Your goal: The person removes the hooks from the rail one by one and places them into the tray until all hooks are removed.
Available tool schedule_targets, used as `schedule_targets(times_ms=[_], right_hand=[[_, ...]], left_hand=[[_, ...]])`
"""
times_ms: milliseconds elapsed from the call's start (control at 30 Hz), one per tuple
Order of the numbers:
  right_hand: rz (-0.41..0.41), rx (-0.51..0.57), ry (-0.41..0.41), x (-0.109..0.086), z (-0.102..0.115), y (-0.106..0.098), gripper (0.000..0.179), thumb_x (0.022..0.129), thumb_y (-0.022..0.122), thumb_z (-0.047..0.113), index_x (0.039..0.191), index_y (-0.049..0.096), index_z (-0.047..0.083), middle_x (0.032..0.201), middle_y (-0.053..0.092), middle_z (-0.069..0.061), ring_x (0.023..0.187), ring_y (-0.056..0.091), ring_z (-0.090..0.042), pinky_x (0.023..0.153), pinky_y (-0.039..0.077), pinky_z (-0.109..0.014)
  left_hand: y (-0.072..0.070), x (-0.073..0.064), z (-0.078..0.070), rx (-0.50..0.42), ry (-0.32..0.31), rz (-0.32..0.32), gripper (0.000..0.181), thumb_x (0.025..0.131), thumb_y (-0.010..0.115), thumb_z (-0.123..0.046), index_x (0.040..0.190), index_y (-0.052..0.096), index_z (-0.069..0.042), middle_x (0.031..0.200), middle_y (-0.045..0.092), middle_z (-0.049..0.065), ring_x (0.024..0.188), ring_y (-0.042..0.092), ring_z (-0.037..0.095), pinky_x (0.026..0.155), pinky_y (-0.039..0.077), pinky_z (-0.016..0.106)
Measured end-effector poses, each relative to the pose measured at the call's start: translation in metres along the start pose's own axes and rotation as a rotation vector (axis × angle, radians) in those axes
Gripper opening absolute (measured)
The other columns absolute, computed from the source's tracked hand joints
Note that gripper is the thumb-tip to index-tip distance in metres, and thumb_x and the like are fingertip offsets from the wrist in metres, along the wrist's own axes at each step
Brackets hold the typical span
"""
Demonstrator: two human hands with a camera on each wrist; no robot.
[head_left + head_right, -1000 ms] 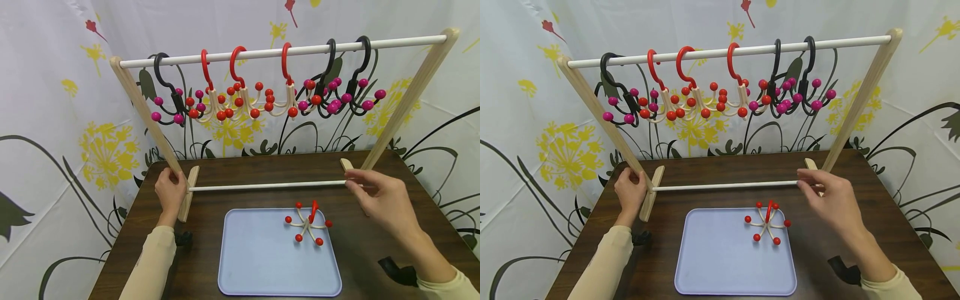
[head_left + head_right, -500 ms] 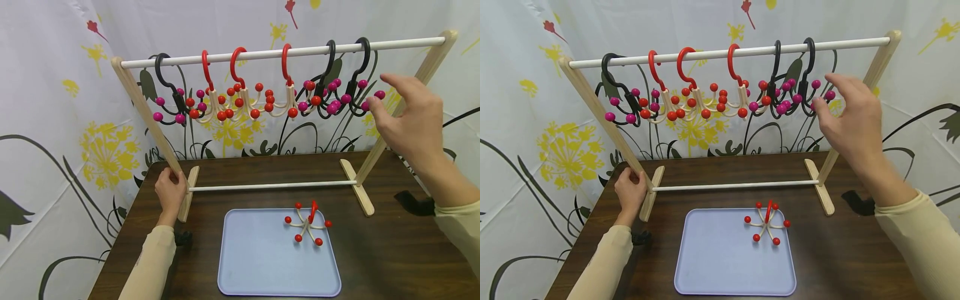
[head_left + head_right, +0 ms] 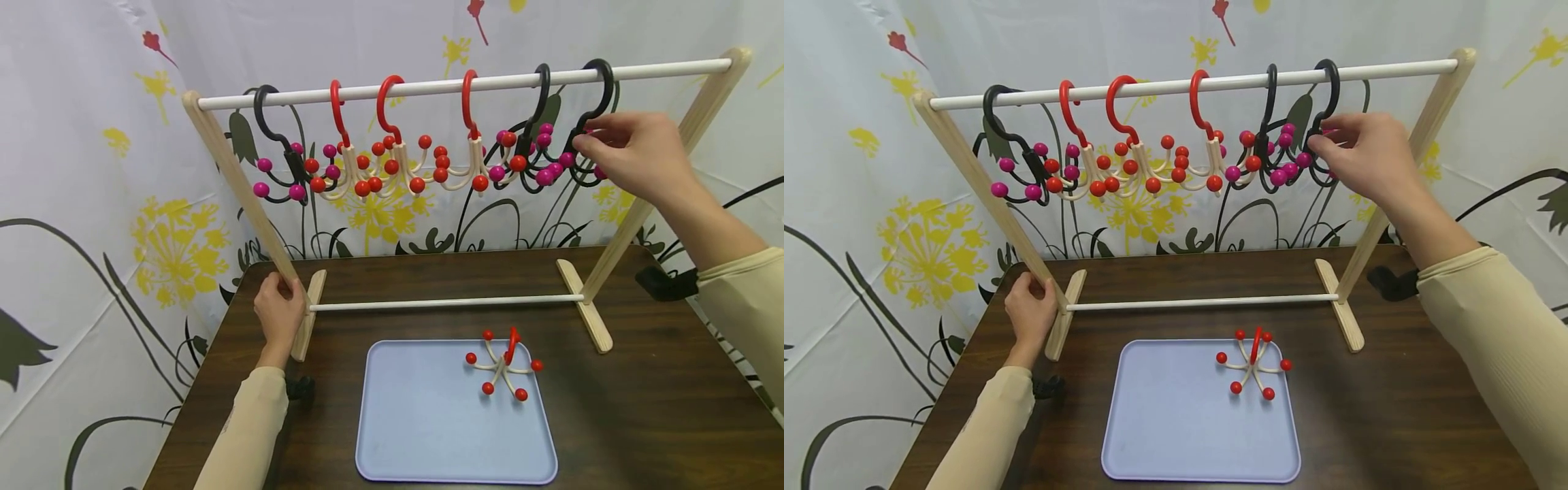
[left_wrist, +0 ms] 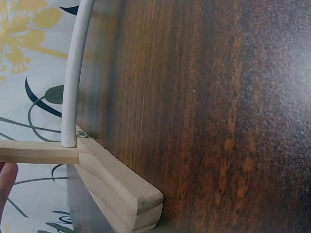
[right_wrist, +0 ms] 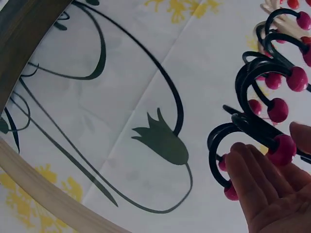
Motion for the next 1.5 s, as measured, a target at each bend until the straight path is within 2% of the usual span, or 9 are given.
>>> schedule_targets(times_ms=[133,200,367,600,733,867,1100,1267,1500], right_hand=[[0.001,-0.002,0.007,0.004,-0.004,0.003,0.051,0.092,0.065,0.037,0.128,0.063,0.002,0.092,0.071,0.002,0.065,0.055,0.01,0.057,0.042,-0.015],[0.009,-0.004,0.022,0.006,-0.006,0.003,0.051,0.093,0.064,0.037,0.13,0.062,0.002,0.094,0.072,-0.002,0.064,0.056,0.009,0.057,0.041,-0.015],[0.019,-0.045,0.038,0.008,-0.007,0.002,0.051,0.094,0.061,0.037,0.129,0.061,0.0,0.118,0.065,-0.025,0.073,0.052,0.006,0.063,0.04,-0.017],[-0.008,-0.039,0.041,0.007,-0.007,-0.003,0.049,0.096,0.058,0.036,0.128,0.061,-0.001,0.12,0.064,-0.026,0.071,0.051,0.01,0.064,0.04,-0.016],[-0.032,0.012,0.051,0.005,-0.009,-0.01,0.048,0.096,0.06,0.035,0.128,0.06,0.0,0.106,0.071,-0.004,0.075,0.055,0.009,0.063,0.043,-0.012],[-0.071,0.068,0.05,0.002,-0.014,-0.018,0.042,0.095,0.062,0.032,0.125,0.063,0.003,0.093,0.065,0.019,0.077,0.056,0.012,0.064,0.043,-0.01],[-0.153,0.175,0.036,-0.002,-0.018,-0.029,0.034,0.094,0.064,0.021,0.123,0.064,0.003,0.104,0.068,0.012,0.077,0.058,0.015,0.066,0.045,-0.006],[-0.211,0.174,0.026,-0.01,-0.02,-0.037,0.033,0.094,0.064,0.019,0.125,0.064,0.006,0.114,0.068,0.007,0.079,0.058,0.014,0.068,0.044,-0.005],[-0.28,0.221,-0.017,-0.022,-0.019,-0.049,0.028,0.093,0.065,0.014,0.121,0.067,0.012,0.096,0.063,0.022,0.074,0.06,0.012,0.064,0.043,-0.004]], left_hand=[[0.0,-0.001,0.0,0.003,-0.005,0.003,0.013,0.085,0.067,-0.009,0.082,0.059,0.001,0.073,0.058,0.016,0.065,0.056,0.032,0.062,0.041,0.048],[0.0,-0.001,0.001,0.007,-0.004,0.004,0.014,0.086,0.067,-0.01,0.082,0.059,0.0,0.073,0.058,0.016,0.065,0.056,0.032,0.062,0.041,0.048],[0.001,0.001,0.0,0.006,-0.002,0.004,0.013,0.085,0.067,-0.011,0.082,0.06,0.0,0.073,0.058,0.015,0.065,0.056,0.032,0.063,0.041,0.048],[0.0,0.0,-0.002,0.007,0.007,-0.003,0.012,0.085,0.066,-0.009,0.081,0.06,0.001,0.072,0.058,0.016,0.065,0.056,0.032,0.063,0.041,0.049],[-0.001,0.0,-0.002,0.008,0.011,-0.01,0.012,0.085,0.066,-0.009,0.081,0.06,0.001,0.072,0.058,0.016,0.064,0.056,0.032,0.062,0.041,0.049],[0.0,0.0,-0.003,0.004,0.01,-0.005,0.013,0.085,0.067,-0.009,0.082,0.06,0.001,0.072,0.058,0.016,0.064,0.056,0.032,0.063,0.042,0.049],[0.0,0.001,0.0,0.009,-0.002,0.003,0.013,0.086,0.067,-0.01,0.082,0.06,0.001,0.073,0.059,0.016,0.065,0.057,0.032,0.064,0.042,0.048],[0.0,0.001,0.001,0.012,0.001,0.009,0.013,0.086,0.066,-0.011,0.082,0.06,0.0,0.074,0.058,0.016,0.066,0.057,0.031,0.064,0.042,0.048],[0.0,0.0,0.0,0.004,0.005,0.011,0.014,0.087,0.067,-0.011,0.083,0.06,0.0,0.074,0.058,0.015,0.066,0.056,0.032,0.063,0.042,0.048]])
Point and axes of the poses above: each hand's wrist, its own x-axis towards the middle knuckle, its own y-axis out of the palm, z = x × y, the point moved 7 cm from there along x, towards the middle knuckle
